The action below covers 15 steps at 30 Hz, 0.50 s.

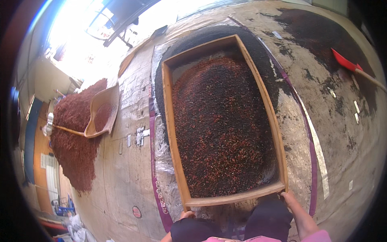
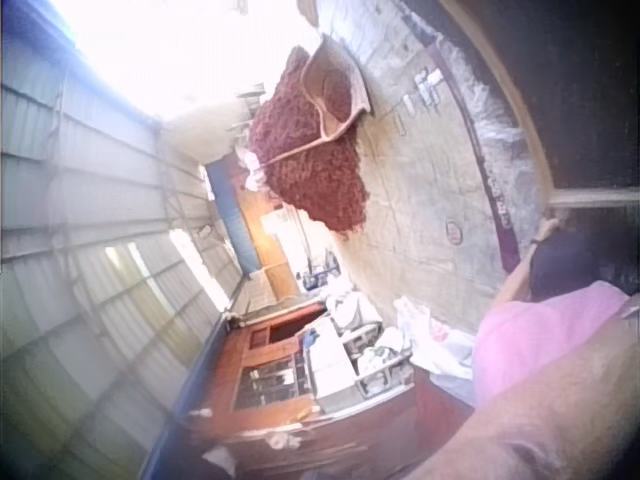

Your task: The person shovels coffee cherries from a large pile on the floor into a wooden sieve, shakes the sieve by hand to sort the cherries, and then pours the sorted cherries into a nearby container.

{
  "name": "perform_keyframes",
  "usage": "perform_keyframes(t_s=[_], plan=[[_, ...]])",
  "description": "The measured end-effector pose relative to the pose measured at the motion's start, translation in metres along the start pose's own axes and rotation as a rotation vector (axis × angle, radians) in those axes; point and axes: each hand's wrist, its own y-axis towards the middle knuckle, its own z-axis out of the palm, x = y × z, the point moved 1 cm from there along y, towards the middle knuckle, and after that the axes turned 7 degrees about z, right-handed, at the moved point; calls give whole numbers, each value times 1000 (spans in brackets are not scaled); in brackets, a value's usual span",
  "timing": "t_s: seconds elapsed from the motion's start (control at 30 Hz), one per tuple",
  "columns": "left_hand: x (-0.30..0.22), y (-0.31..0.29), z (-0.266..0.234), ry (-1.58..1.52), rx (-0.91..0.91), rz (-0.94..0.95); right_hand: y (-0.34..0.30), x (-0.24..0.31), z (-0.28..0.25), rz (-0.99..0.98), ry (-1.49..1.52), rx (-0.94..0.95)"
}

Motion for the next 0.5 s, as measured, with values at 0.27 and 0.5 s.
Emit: perform_keyframes(t_s=[0.27,0.5], plan=[[-56,-14,-2,-204,-15,27,-15,61,-22,2,-71,-51],[-199,45,-19,-222,10,156,28,193,32,-90,5,53]])
